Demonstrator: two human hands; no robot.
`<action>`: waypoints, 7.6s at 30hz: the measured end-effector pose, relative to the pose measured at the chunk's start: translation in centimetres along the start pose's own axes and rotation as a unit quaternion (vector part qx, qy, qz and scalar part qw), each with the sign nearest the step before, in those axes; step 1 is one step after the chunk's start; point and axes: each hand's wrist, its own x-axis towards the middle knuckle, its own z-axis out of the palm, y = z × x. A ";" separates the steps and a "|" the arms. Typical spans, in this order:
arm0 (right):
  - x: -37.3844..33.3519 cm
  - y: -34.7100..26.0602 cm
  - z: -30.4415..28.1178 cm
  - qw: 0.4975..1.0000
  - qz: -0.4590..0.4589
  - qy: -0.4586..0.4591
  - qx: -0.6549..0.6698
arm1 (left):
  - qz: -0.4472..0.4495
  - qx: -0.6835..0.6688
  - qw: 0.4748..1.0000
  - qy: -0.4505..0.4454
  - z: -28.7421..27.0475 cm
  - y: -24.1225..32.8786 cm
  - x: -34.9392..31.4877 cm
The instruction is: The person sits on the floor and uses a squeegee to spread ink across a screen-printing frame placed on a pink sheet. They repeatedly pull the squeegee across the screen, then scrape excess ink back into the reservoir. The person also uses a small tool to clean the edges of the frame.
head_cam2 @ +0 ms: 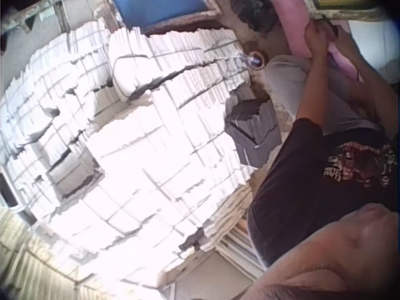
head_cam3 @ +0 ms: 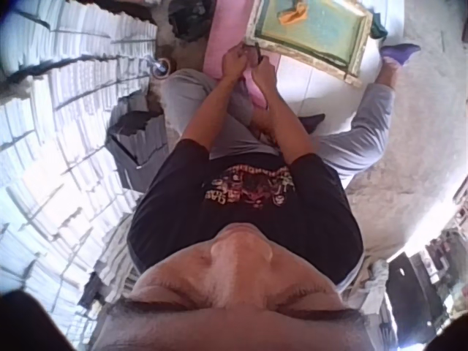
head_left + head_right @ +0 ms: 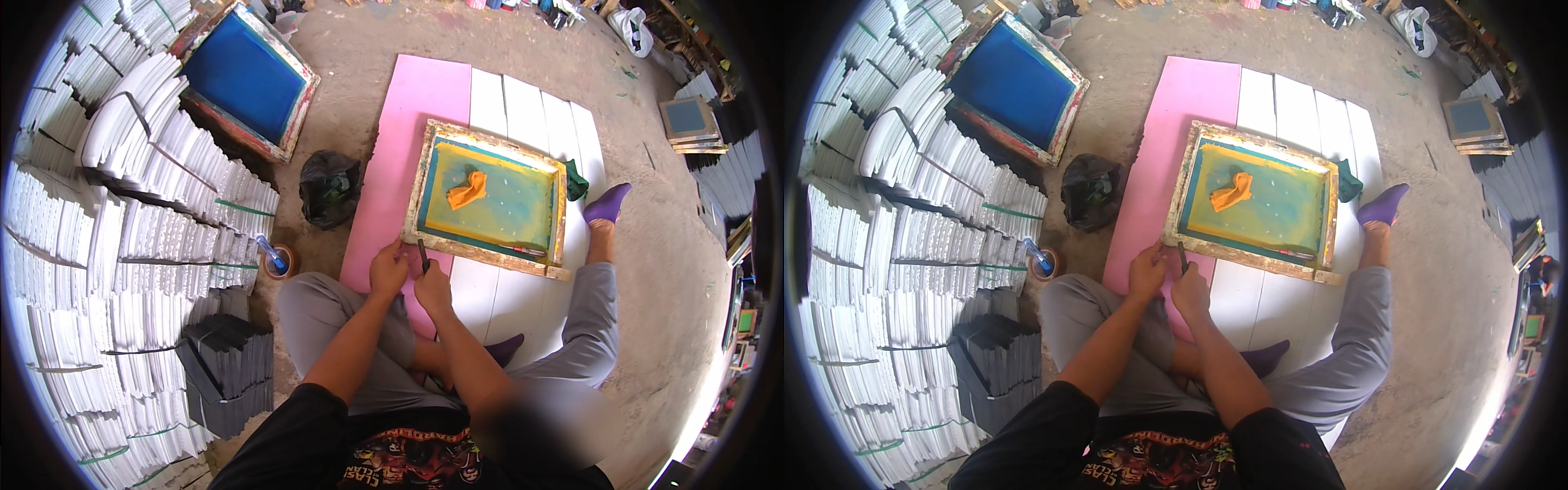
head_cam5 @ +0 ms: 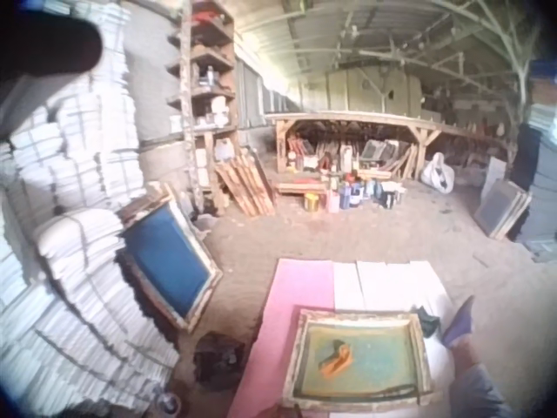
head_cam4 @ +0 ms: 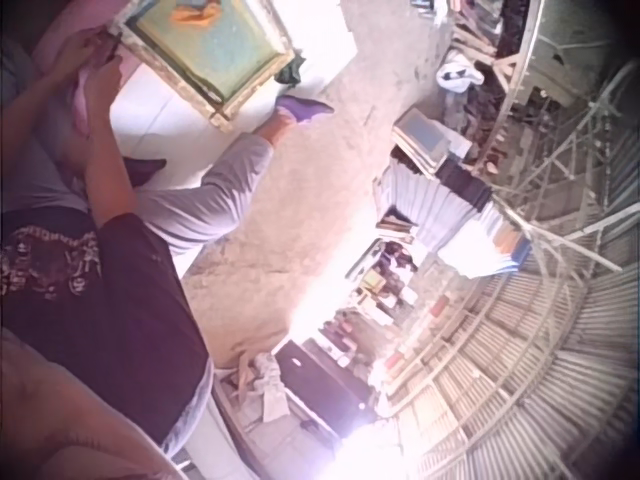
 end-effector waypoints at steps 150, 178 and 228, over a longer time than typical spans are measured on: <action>3.5 5.2 -4.1 0.980 -0.071 -0.112 0.149 | -0.093 0.009 0.995 0.036 -2.6 -2.0 0.6; 0.8 6.6 1.9 0.897 -0.326 0.102 -0.282 | 0.019 0.498 0.843 -0.205 -6.5 0.3 -1.7; 0.0 3.9 4.9 0.869 -0.439 0.013 -0.227 | -0.001 0.423 0.895 -0.139 -8.3 1.4 -1.4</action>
